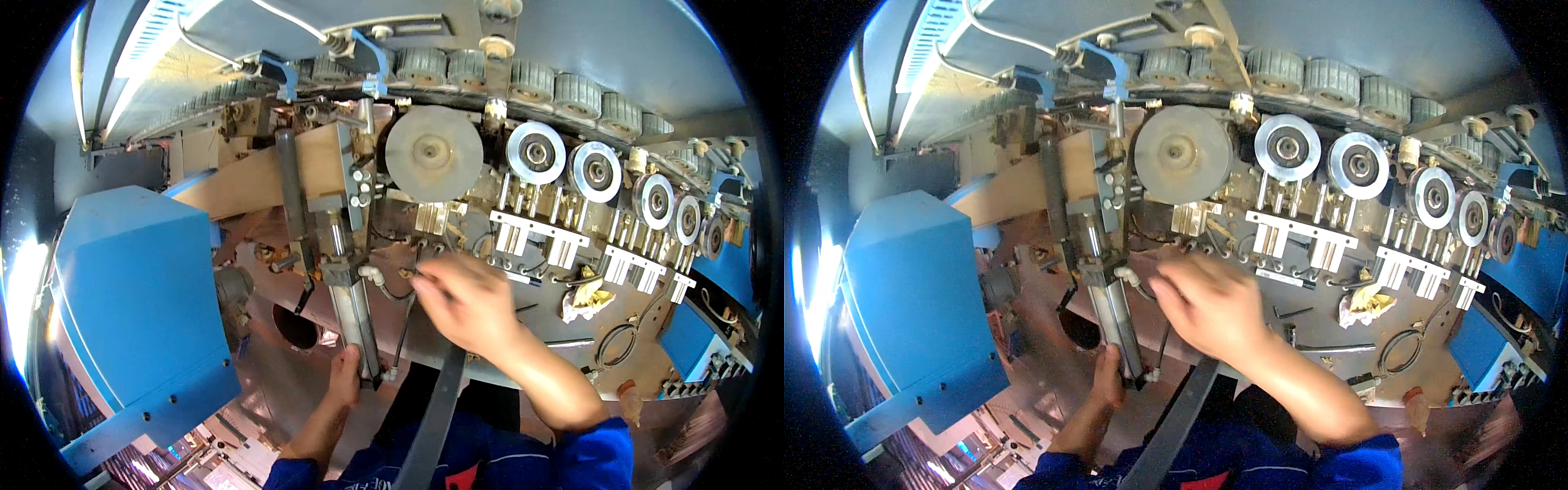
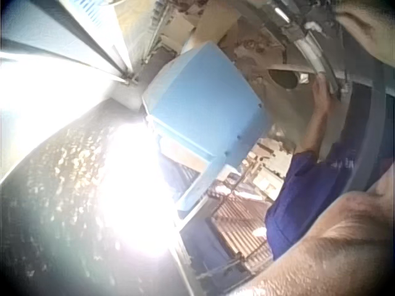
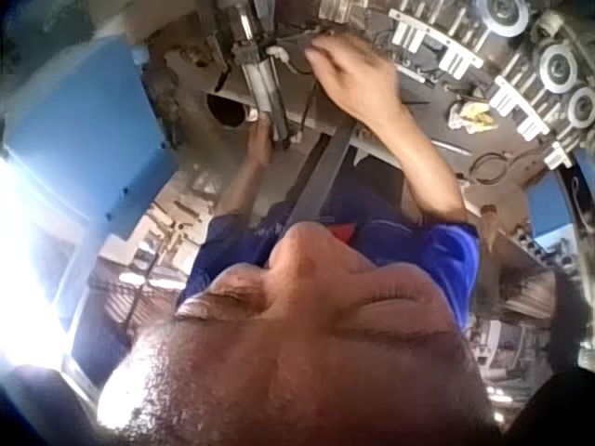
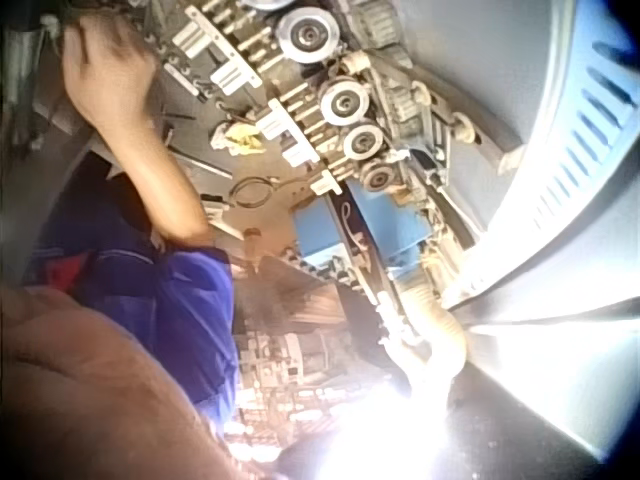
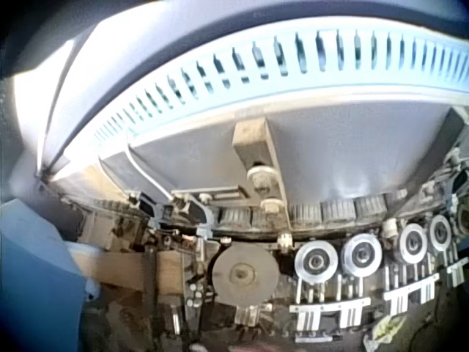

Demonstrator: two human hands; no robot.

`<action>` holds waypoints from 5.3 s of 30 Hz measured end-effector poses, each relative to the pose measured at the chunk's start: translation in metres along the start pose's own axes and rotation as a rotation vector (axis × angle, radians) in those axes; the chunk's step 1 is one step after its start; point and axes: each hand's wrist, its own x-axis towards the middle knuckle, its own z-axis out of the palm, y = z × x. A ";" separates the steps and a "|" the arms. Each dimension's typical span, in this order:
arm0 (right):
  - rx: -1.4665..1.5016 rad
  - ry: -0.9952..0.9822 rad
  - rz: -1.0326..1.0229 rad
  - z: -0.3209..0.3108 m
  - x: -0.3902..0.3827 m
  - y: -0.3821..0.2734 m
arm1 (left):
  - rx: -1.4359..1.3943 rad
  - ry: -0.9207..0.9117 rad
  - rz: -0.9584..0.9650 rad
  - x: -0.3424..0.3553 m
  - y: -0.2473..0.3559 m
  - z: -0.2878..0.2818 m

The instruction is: The person uses an Allen wrench to tighten bolts on a large industrial machine with multiple rollers and pneumatic cylinders. They repeatedly adjust and re-tighten several fasteners on the machine's frame and components.

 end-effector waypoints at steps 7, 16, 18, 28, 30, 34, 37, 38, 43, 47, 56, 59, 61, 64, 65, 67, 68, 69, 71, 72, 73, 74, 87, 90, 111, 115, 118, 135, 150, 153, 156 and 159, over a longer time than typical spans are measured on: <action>0.832 0.699 0.009 -0.107 -0.054 -0.099 | -0.030 -0.016 0.018 0.004 -0.004 -0.006; 0.889 0.729 0.064 -0.113 -0.053 -0.154 | -0.087 0.026 -0.002 0.000 0.003 0.003; 0.879 0.759 0.092 -0.111 -0.045 -0.159 | -0.107 0.029 0.002 0.000 0.001 0.004; -0.487 -0.064 0.734 -0.074 -0.260 0.092 | -0.210 -0.002 -0.037 0.006 -0.018 -0.011; -0.607 -0.146 0.816 -0.051 -0.305 0.096 | -0.179 0.003 0.006 0.012 -0.016 -0.010; -0.674 -0.354 0.817 -0.010 -0.351 0.120 | -0.252 0.013 0.009 0.013 -0.021 -0.012; -0.774 -0.360 0.800 0.020 -0.376 0.148 | -0.153 0.037 0.043 0.013 -0.010 -0.006; -0.754 -0.340 0.780 0.018 -0.377 0.148 | -0.156 0.048 0.033 0.013 -0.016 -0.001; -0.695 -0.168 0.485 -0.009 -0.349 0.136 | -0.210 0.010 -0.088 0.011 -0.041 -0.034; -0.891 -0.172 0.499 -0.047 -0.344 0.144 | -0.091 0.069 -0.027 0.010 -0.017 -0.010; -0.586 -0.508 0.316 -0.092 -0.284 0.155 | -0.055 -0.030 0.014 0.006 -0.006 -0.006; -0.449 -0.450 0.197 -0.090 -0.217 0.102 | -0.051 -0.033 0.041 0.006 -0.007 -0.007; -0.410 -0.367 0.084 -0.082 -0.170 0.059 | -0.040 -0.036 0.042 0.004 -0.007 -0.006; -0.247 -0.253 0.104 -0.063 -0.091 0.012 | -0.051 -0.037 0.025 0.008 -0.011 -0.009; -0.232 -0.250 0.107 -0.055 -0.066 0.000 | -0.070 -0.026 0.019 0.007 -0.013 -0.010; -0.234 -0.250 0.038 -0.043 -0.020 -0.015 | -0.074 0.027 0.001 0.006 -0.012 -0.006; -0.240 -0.245 0.000 -0.039 -0.001 -0.020 | -0.077 0.053 -0.008 0.006 -0.012 -0.005; -0.242 -0.241 -0.036 -0.034 0.015 -0.022 | -0.065 0.037 -0.004 0.006 -0.013 -0.005; -0.245 -0.239 -0.080 -0.023 0.041 -0.019 | -0.041 0.005 -0.003 0.005 -0.011 -0.007; -0.244 -0.238 -0.095 -0.019 0.052 -0.016 | -0.057 0.020 -0.002 0.004 -0.009 -0.005; -0.249 -0.276 -0.091 -0.016 0.060 -0.012 | -0.073 0.034 -0.001 0.003 -0.006 -0.003; -0.243 -0.283 -0.094 -0.013 0.068 -0.009 | -0.089 0.046 -0.003 0.002 -0.004 -0.001; -0.257 -0.410 -0.210 0.017 0.122 0.014 | -0.036 -0.013 0.041 0.005 0.000 -0.002; -0.422 -0.530 -0.227 0.013 0.133 0.004 | -0.034 0.019 0.032 0.003 0.001 0.000; -0.642 -0.569 -0.087 0.029 0.123 -0.023 | -0.034 0.056 0.029 0.001 0.004 0.005; -0.401 -0.467 0.068 0.033 0.106 -0.013 | -0.041 0.032 0.019 0.004 0.002 0.003; -0.268 -0.473 0.262 0.034 0.105 -0.024 | -0.025 0.027 0.036 0.004 0.003 0.004; 0.595 0.080 0.690 0.101 0.062 -0.040 | -0.148 -0.053 0.025 0.004 -0.004 -0.002; 0.523 -0.142 0.410 0.003 0.008 -0.044 | -0.138 -0.028 0.027 0.005 -0.005 -0.004; 0.344 0.117 0.128 -0.020 -0.007 -0.032 | -0.112 -0.025 0.011 0.006 -0.003 -0.001; 0.107 0.018 0.189 -0.054 -0.043 -0.022 | -0.115 0.019 0.004 0.004 -0.004 0.001; -0.044 -0.060 0.232 -0.073 -0.093 0.009 | -0.098 -0.050 -0.012 0.009 -0.014 -0.010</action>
